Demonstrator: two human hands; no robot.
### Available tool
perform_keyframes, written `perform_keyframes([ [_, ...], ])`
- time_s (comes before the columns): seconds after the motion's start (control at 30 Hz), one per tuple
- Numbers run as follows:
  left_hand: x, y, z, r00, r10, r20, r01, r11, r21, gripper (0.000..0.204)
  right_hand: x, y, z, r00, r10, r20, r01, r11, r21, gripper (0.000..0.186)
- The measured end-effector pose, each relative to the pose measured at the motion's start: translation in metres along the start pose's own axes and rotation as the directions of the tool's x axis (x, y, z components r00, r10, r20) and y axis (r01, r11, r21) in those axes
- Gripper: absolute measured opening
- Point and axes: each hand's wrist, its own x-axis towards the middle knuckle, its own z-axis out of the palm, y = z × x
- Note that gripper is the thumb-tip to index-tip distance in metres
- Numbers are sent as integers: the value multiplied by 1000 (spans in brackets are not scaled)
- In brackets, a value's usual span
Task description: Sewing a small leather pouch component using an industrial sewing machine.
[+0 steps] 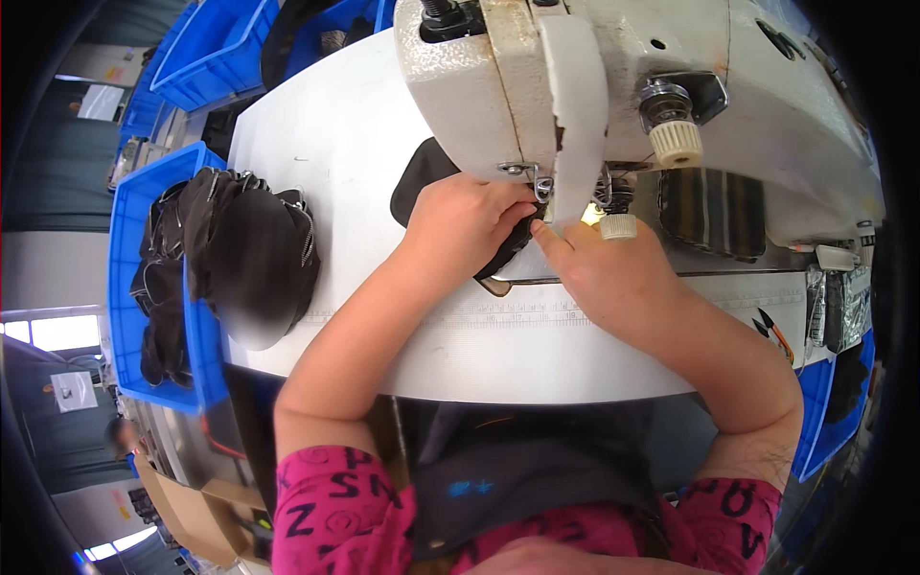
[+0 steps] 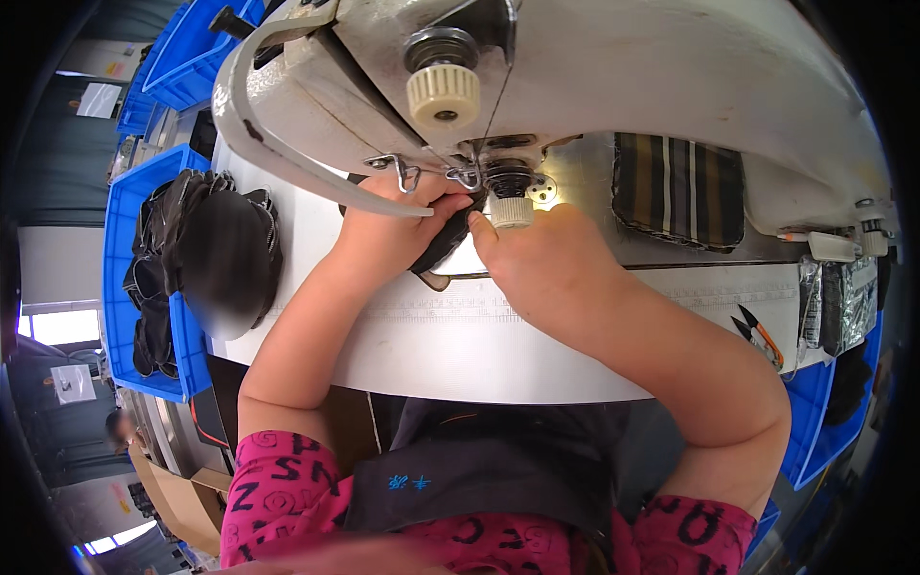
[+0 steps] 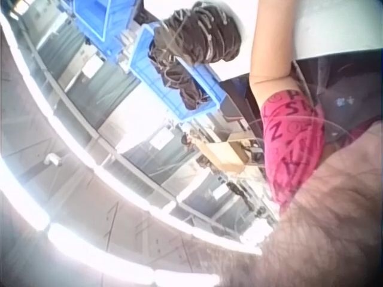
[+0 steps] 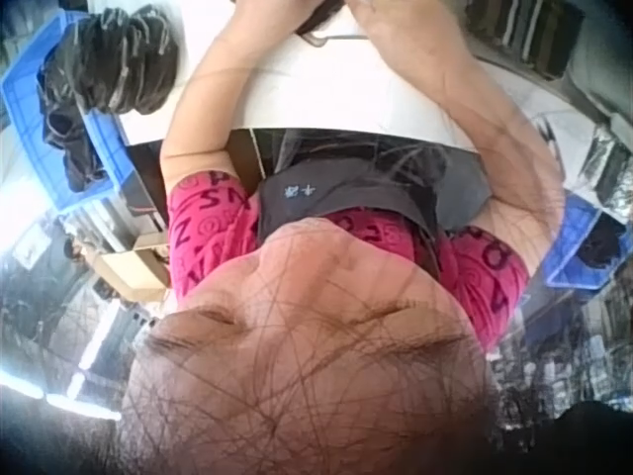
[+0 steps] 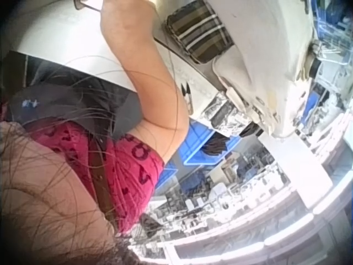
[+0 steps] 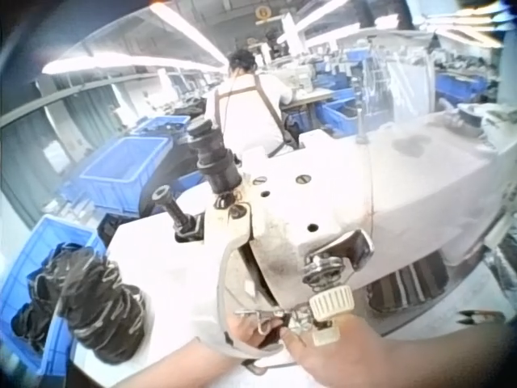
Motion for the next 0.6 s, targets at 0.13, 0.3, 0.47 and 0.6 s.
perform_keyframes([
  [0.13, 0, 4, 0, 1000, -15, 0, 15, 998, 58, 12, 1, 2, 4, 1000, 18, -24, -19, 1000, -17, 52],
  [0.3, -7, 1, -1, 997, -78, 9, 77, 997, 19, 25, 3, 1, 1, 999, 28, -45, -28, 1000, 3, 53],
  [0.47, -19, -2, -44, 948, 4, 318, 88, 958, -273, 78, 1, 0, 0, 998, 66, -12, -66, 997, 33, 52],
  [0.6, -20, 1, -51, 935, -20, 354, 135, 944, -302, 72, 2, 3, -7, 999, 17, 46, -20, 998, 66, 51],
])
